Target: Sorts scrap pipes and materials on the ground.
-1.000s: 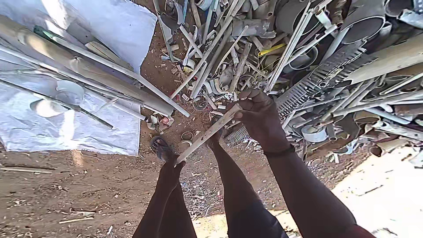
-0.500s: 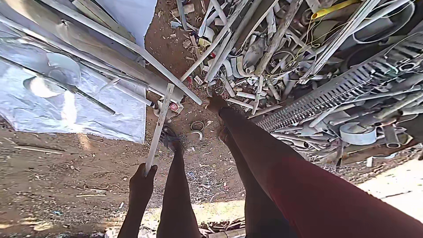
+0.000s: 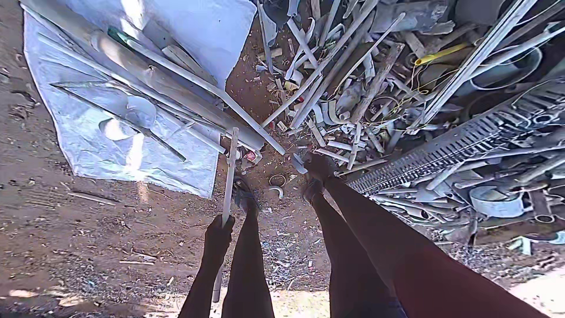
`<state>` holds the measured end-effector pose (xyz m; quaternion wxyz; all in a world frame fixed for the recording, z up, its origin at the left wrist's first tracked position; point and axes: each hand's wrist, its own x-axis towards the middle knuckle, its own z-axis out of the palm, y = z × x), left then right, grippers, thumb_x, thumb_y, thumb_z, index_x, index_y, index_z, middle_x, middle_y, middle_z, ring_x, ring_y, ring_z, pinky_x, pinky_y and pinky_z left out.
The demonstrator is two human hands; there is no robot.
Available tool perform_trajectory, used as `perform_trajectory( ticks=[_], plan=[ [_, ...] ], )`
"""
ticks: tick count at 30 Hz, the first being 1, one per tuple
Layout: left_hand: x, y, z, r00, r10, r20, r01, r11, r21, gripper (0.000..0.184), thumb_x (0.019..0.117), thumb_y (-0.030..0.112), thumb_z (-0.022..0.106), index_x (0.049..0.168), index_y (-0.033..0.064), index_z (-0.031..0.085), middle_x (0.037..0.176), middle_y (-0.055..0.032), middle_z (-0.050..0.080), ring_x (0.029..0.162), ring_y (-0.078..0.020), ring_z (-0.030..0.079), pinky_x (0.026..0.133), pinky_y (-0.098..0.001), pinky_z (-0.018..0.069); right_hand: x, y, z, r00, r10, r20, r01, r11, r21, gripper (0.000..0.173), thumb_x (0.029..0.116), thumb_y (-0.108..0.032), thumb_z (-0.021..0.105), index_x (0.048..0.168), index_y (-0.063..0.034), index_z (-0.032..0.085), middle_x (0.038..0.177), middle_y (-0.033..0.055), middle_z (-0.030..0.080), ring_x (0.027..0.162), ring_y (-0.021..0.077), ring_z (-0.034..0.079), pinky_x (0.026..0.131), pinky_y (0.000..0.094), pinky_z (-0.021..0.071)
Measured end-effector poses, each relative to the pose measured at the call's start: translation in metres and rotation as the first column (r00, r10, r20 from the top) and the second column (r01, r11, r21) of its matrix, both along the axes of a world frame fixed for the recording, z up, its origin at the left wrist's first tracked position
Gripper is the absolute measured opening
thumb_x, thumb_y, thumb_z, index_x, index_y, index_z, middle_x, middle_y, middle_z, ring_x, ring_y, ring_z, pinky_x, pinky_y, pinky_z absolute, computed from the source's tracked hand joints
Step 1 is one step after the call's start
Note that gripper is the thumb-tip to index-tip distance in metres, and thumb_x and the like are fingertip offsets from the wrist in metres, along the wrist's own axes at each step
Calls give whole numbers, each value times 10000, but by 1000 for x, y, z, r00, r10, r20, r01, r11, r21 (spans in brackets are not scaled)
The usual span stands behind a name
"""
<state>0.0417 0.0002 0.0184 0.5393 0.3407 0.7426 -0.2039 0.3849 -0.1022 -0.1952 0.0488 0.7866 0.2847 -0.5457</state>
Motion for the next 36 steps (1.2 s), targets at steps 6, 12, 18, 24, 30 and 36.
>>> perform_trajectory(
  ticks=[6, 12, 18, 24, 30, 36],
  plan=[
    [-13, 9, 9, 979, 200, 38, -201, 979, 22, 196, 1067, 190, 566, 1064, -3, 600, 631, -14, 510, 434, -78, 457, 417, -218, 419, -62, 35, 30, 941, -268, -205, 268, 963, -31, 146, 937, -121, 700, 1009, 6, 699, 901, 185, 684, 803, 306, 647, 751, 531, 519],
    [-27, 59, 3, 899, 423, 111, -437, 883, 171, 150, 1073, 97, 511, 1109, -39, 565, 704, -52, 561, 423, -82, 467, 389, -205, 429, -176, 138, 95, 752, -440, -490, 545, 834, 89, 172, 930, -79, 710, 1075, 11, 687, 875, 113, 676, 722, 162, 610, 696, 347, 521],
    [-29, 163, 22, 877, 463, 127, -457, 721, 521, 633, 1037, 108, 546, 1605, 86, 267, 1501, -206, 480, 1278, -297, 551, 993, -498, 496, -262, 262, 170, 609, -42, -792, 486, 809, 331, 337, 1026, -102, 625, 1342, 17, 621, 1267, 193, 689, 1118, 283, 684, 982, 466, 544],
    [-17, 174, 24, 917, 327, 227, -398, 771, 497, 590, 1038, 140, 541, 1587, 93, 330, 1503, -186, 483, 1255, -265, 599, 979, -423, 543, -191, 241, 143, 738, -149, -658, 422, 863, 278, 354, 1029, -197, 646, 1342, -31, 639, 1239, 188, 700, 1082, 307, 685, 937, 510, 544],
    [17, 96, -10, 911, 337, 238, -384, 904, 190, 399, 1083, 136, 486, 1466, 25, 484, 1132, -138, 709, 881, -193, 736, 743, -323, 611, -32, 123, -3, 661, -742, -112, 748, 641, 169, 307, 983, -266, 681, 1119, 9, 680, 1013, 174, 683, 871, 255, 668, 807, 456, 565],
    [27, 26, -41, 958, 187, 216, -184, 982, -31, 309, 1060, 128, 536, 1330, -7, 600, 1054, -115, 731, 870, -162, 730, 770, -301, 607, 28, 126, -60, 615, -788, -37, 787, 610, 92, 576, 968, -384, 707, 1372, 1, 565, 1360, 221, 587, 1270, 342, 555, 1041, 561, 468]
  ],
)
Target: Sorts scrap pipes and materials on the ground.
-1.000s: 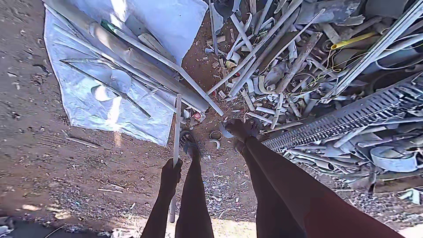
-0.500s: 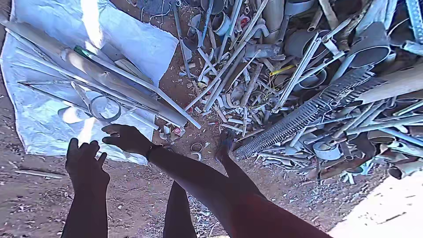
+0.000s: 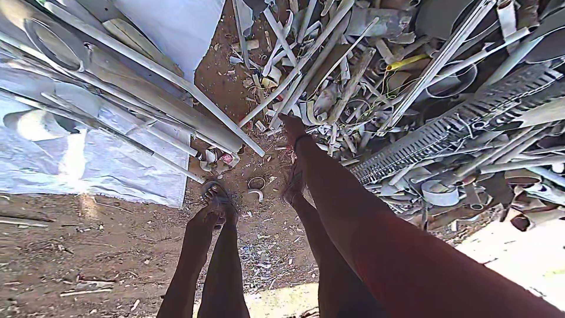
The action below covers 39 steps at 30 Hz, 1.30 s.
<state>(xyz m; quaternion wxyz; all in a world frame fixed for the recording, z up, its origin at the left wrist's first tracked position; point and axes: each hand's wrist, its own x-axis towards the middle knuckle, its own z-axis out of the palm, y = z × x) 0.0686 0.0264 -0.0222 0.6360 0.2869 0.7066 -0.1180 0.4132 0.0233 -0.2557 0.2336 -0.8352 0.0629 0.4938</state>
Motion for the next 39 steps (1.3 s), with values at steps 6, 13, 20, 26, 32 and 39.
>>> perform_trajectory(
  ticks=[6, 13, 20, 26, 32, 39],
  plan=[
    [-8, -14, -12, 986, -167, -20, 166, 985, -47, 274, 1054, 107, 541, 1297, 32, 641, 1023, -100, 738, 849, -153, 730, 765, -295, 604, -17, 32, -30, 911, -337, -236, 363, 929, 75, 665, 929, -367, 749, 1461, -81, 470, 1392, 177, 572, 1241, 309, 600, 958, 533, 559],
    [51, 18, 7, 991, -124, 57, 120, 991, 67, 259, 1036, 115, 573, 1253, -4, 650, 1040, -110, 721, 866, -149, 711, 791, -303, 591, -42, -9, 112, 848, -347, -399, 466, 848, 252, 192, 1047, -243, 547, 1087, -62, 598, 816, 46, 636, 668, 127, 608, 605, 281, 530],
    [116, 44, 24, 990, -114, 79, 113, 993, 11, 1012, 842, 329, 844, 1628, 112, 244, 1459, -210, 550, 1250, -317, 602, 1007, -489, 510, -159, -88, 264, 685, -153, -713, 427, 877, 222, 416, 904, -41, 677, 1264, -8, 471, 891, 86, 665, 716, 177, 679, 688, 344, 609],
    [80, 32, 27, 991, 130, -2, -130, 989, 73, 349, 820, -49, 721, 1136, -40, 573, 806, -90, 670, 601, -159, 672, 566, -308, 603, -163, -90, 240, 497, 446, -745, -89, 880, 467, 394, 976, -136, 690, 1299, 54, 566, 1152, 107, 680, 1013, 92, 654, 944, 293, 536],
    [30, 22, 20, 983, 179, -32, -174, 978, 118, 291, 853, -67, 666, 1129, -10, 592, 795, -63, 646, 537, -135, 613, 505, -277, 565, -4, -47, 86, 942, 326, 84, -335, 930, 151, 385, 1034, -253, 618, 1361, -49, 600, 1283, 181, 654, 1018, 260, 693, 876, 436, 582],
    [31, 1, 10, 986, 146, -81, -137, 984, 114, 228, 875, -40, 674, 1090, -20, 604, 709, -56, 629, 521, -133, 613, 498, -264, 553, 121, 15, 5, 964, 250, 91, -249, 968, -20, 540, 1020, -280, 612, 1490, -68, 452, 1349, 214, 576, 1123, 342, 613, 900, 536, 531]
  ],
)
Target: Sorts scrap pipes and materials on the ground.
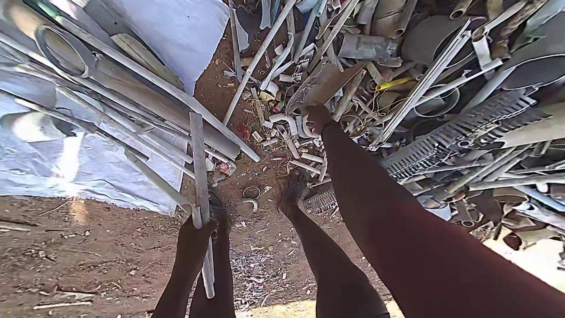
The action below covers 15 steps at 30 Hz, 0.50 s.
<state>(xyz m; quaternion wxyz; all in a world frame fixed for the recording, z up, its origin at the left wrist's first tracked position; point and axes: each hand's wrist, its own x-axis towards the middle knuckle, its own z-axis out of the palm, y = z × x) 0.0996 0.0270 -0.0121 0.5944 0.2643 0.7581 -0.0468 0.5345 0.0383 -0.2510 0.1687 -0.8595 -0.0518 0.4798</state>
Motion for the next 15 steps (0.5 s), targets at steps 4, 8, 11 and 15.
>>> perform_trajectory(
  ticks=[4, 8, 11, 15],
  plan=[
    [7, -13, -4, 981, -193, 9, 193, 978, -83, 268, 888, 26, 710, 1134, 6, 607, 730, -41, 631, 555, -118, 618, 531, -267, 551, -5, 5, 14, 937, 188, 296, -155, 979, -132, 439, 956, -282, 678, 1241, 50, 635, 1212, 230, 676, 1114, 347, 672, 980, 542, 532],
    [10, -16, 6, 927, -375, -12, 372, 923, -97, 345, 932, 142, 702, 1246, 33, 612, 872, -98, 649, 676, -185, 641, 634, -381, 558, -56, -12, 79, 883, 304, 357, -247, 949, -197, 286, 986, -233, 607, 1069, 16, 720, 1095, 240, 711, 1076, 404, 675, 944, 607, 506],
    [11, 1, 30, 908, -411, -88, 403, 911, -92, 401, 970, 171, 675, 1337, 41, 580, 1002, -145, 674, 820, -237, 668, 758, -442, 561, -111, -33, 128, 899, 346, 270, -324, 938, -122, 255, 1017, -216, 587, 1126, -36, 731, 1085, 224, 721, 1044, 421, 676, 914, 644, 499],
    [-9, 41, 55, 911, -372, -178, 369, 928, -55, 466, 1006, 180, 634, 1428, 24, 516, 1121, -193, 674, 931, -290, 676, 844, -477, 549, -196, -21, 201, 887, 458, 58, -453, 888, -81, 274, 1055, -168, 539, 1233, -49, 710, 1147, 212, 714, 1104, 373, 669, 992, 561, 487]
  ],
)
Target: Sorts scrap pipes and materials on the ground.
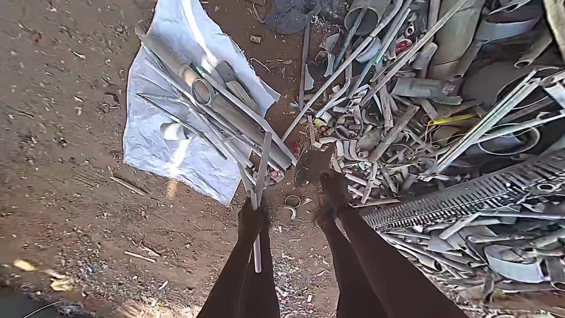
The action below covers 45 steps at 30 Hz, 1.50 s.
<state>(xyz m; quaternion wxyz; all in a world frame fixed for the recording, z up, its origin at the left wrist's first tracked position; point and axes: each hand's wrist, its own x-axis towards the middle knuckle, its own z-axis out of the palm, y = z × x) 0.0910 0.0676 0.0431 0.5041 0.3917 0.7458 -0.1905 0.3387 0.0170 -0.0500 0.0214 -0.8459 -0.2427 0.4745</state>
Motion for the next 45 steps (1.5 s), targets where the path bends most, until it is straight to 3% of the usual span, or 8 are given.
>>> perform_trajectory(
  ticks=[8, 12, 15, 20, 24, 29, 37, 45],
  plan=[
    [-86, 102, 29, 964, 263, 26, -250, 877, 410, 428, 939, 147, 732, 1292, -14, 552, 986, -174, 655, 783, -251, 674, 732, -443, 579, -144, 111, 58, 916, 359, -177, -309, 916, 257, 277, 1053, -157, 520, 1226, -97, 729, 1094, 175, 737, 1034, 358, 699, 916, 559, 531],
    [-119, 142, 44, 910, 293, 293, -390, 844, 368, 1072, 902, 310, 804, 1661, 214, 52, 1636, -151, 340, 1422, -333, 453, 1069, -576, 471, -193, 178, 45, 822, 514, -245, -345, 792, 504, 379, 1038, -138, 539, 1407, -136, 629, 1269, 140, 705, 1166, 322, 673, 995, 553, 523],
    [-116, 145, 60, 891, 281, 356, -394, 868, 301, 1030, 962, 403, 711, 1668, 268, -26, 1721, -148, 126, 1543, -388, 248, 1140, -656, 351, -200, 197, 31, 825, 510, -243, -346, 796, 497, 426, 1044, -180, 540, 1466, -141, 579, 1368, 128, 657, 1258, 310, 628, 1054, 559, 499],
    [-125, 90, 78, 845, 387, 369, -482, 850, 211, 803, 1022, 323, 626, 1662, 180, 163, 1654, -190, 307, 1460, -378, 404, 1081, -605, 434, -164, 149, 57, 882, 323, -344, -251, 938, 239, 387, 1066, -241, 552, 1418, -88, 603, 1234, 209, 692, 1128, 353, 668, 981, 554, 514],
    [-126, 11, 77, 783, 511, 354, -527, 848, -56, 541, 1054, 175, 569, 1550, 57, 388, 1383, -222, 601, 1157, -324, 647, 903, -479, 542, -100, 63, 83, 912, 302, -277, -342, 934, -108, 429, 1047, -222, 549, 1399, 21, 573, 1390, 254, 595, 1331, 370, 551, 1129, 526, 409],
    [-106, -62, 104, 722, 619, 309, -520, 780, -347, 349, 1086, 173, 495, 1380, -14, 525, 1071, -163, 675, 843, -202, 686, 748, -339, 571, -28, -29, 107, 986, 160, -41, -163, 893, -421, 465, 1038, -245, 567, 1398, 49, 544, 1396, 277, 574, 1321, 394, 552, 1114, 546, 420],
    [-58, -113, 69, 495, 837, 234, -697, 543, -468, 339, 1096, 189, 387, 1267, -46, 562, 899, -122, 717, 750, -215, 715, 696, -361, 604, 25, -18, 15, 969, 221, -112, -247, 886, -393, 425, 1054, -242, 529, 1366, 42, 579, 1377, 264, 597, 1311, 379, 567, 1121, 526, 423],
    [-12, -108, 31, 556, 826, 91, -700, 525, -485, 393, 1114, 221, 306, 1280, -13, 574, 898, -86, 693, 752, -161, 673, 684, -307, 555, 8, 98, -133, 913, 395, -101, -402, 914, -56, 384, 1056, -228, 501, 1361, -27, 616, 1317, 236, 648, 1253, 391, 613, 1050, 591, 472]
  ],
)
